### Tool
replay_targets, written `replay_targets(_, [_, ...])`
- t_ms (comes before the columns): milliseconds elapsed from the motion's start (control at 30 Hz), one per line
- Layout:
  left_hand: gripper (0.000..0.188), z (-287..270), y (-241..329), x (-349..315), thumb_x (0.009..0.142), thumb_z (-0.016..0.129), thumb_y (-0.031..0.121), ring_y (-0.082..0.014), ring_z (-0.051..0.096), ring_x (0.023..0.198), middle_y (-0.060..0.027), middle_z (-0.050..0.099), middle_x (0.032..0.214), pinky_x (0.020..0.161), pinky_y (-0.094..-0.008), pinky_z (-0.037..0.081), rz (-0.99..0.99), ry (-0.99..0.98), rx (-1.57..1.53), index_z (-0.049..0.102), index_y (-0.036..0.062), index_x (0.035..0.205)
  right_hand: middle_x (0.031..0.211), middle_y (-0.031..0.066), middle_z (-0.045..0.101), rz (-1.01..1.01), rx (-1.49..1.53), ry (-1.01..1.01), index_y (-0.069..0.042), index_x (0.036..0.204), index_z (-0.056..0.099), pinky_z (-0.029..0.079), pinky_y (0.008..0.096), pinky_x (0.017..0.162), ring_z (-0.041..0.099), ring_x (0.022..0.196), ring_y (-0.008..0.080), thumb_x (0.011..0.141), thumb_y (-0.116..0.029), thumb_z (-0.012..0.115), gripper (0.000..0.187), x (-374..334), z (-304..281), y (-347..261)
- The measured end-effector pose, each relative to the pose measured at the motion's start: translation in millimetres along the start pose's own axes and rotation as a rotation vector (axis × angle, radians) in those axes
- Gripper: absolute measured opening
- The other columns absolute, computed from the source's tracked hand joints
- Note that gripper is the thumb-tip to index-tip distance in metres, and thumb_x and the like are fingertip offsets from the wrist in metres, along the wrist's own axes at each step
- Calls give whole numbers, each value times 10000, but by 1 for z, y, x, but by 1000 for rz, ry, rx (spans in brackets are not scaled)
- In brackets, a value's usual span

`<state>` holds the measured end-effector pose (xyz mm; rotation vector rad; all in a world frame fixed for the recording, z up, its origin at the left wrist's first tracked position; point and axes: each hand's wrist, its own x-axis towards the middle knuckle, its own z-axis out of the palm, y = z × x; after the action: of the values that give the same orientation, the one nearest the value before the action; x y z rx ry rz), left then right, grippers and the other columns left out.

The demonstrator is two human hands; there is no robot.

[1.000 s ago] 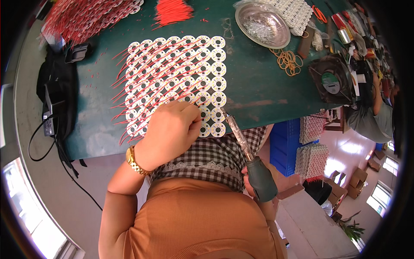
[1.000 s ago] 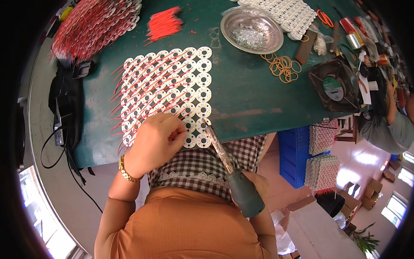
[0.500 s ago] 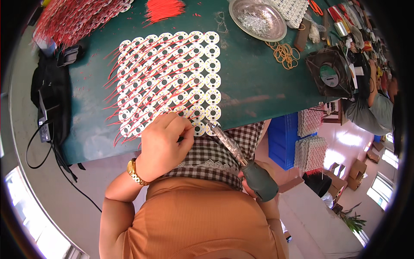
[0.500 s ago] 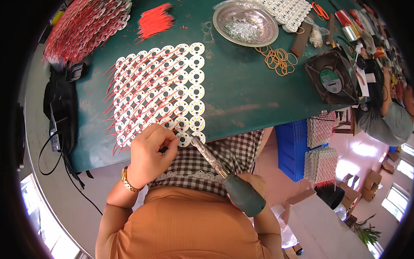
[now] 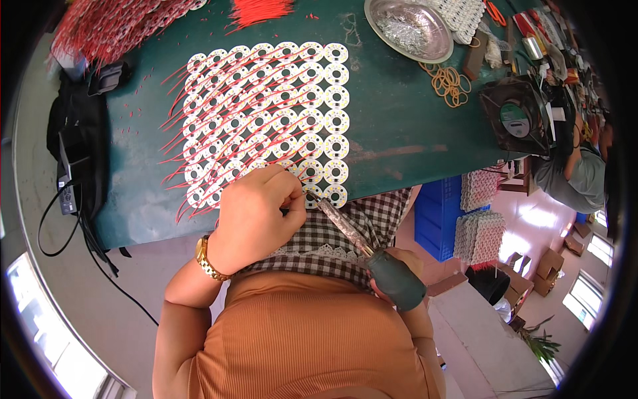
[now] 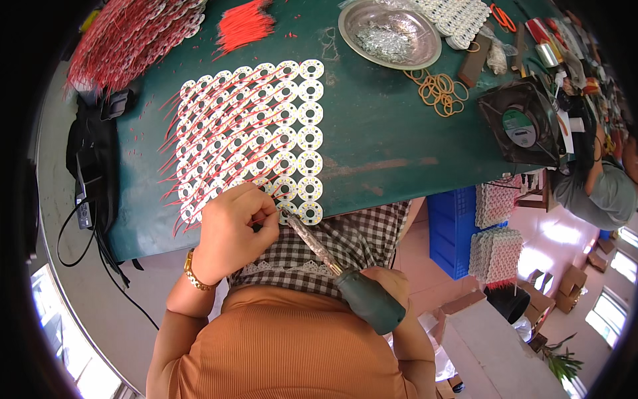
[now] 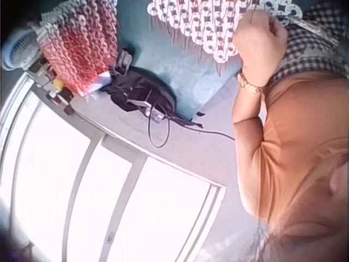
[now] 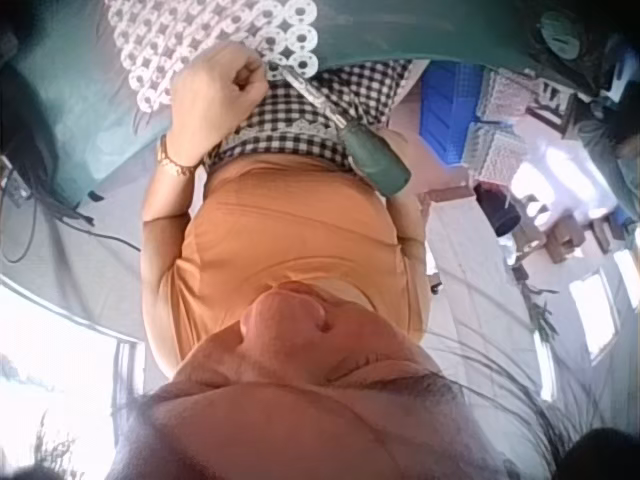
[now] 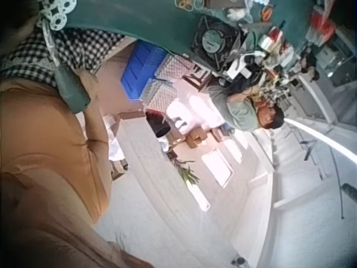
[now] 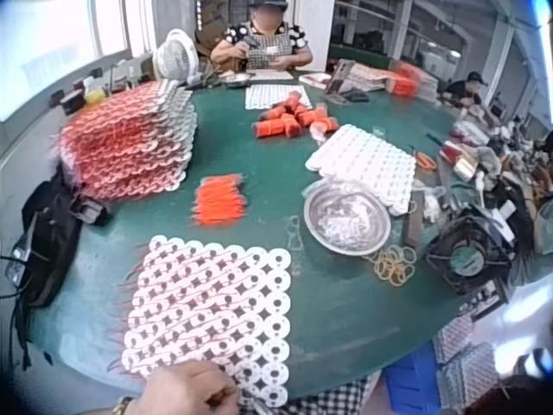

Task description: The person places wires onto circular LED boards and solders them in place using a soldering iron.

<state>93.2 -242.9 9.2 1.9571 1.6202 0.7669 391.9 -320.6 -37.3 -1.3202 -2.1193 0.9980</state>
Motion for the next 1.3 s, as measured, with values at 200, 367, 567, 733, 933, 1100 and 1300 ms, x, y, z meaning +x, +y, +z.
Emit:
replay_targets(200, [110,-4,2,6,691,703,-12,-173,583,528,-53,571,642,494,-294,457,-21,-45,13,613,49,704,746,53,644,-1,-92,-55,-168,815,677,488,403,592,627,657,299,538,-209,762,293,-4,0,3])
replay_targets(367, [103,-3,0,8,688,695,-13,-177,581,515,-56,572,632,488,-297,457,-36,-53,4,615,51,702,776,109,705,-70,-2,-30,-46,912,655,546,354,610,688,659,275,669,-158,787,298,4,-6,-9])
replay_targets(567, [105,-7,2,9,714,712,7,-185,590,526,-72,583,638,500,-303,462,-23,-76,-1,616,46,700,731,52,682,124,50,3,-102,938,672,530,371,603,664,641,279,646,-143,744,303,-13,0,-1])
replay_targets(733, [162,-48,-10,42,820,746,116,-231,598,580,-117,601,663,565,-357,463,35,-205,17,644,8,755,712,29,672,102,100,115,-106,925,670,514,371,566,644,609,263,637,-152,740,300,-12,5,0])
replay_targets(933, [150,-57,-76,158,882,665,109,-331,637,827,-141,626,952,716,-405,506,104,223,410,650,25,1006,679,21,660,245,44,102,-133,800,668,510,378,556,645,607,255,648,-159,758,178,-19,20,1])
replay_targets(1100, [132,-44,-104,194,886,666,172,-269,611,918,-62,599,941,753,-415,493,243,310,844,629,93,985,517,-25,471,-231,-836,189,-118,592,595,398,267,504,437,486,101,734,-202,690,190,-20,29,12])
replay_targets(1300, [121,-48,-108,202,865,689,181,-274,623,834,-60,623,867,705,-422,488,267,349,748,631,90,920,564,-4,531,61,-238,257,-124,634,630,426,279,527,487,521,116,713,-143,708,113,2,26,-5])
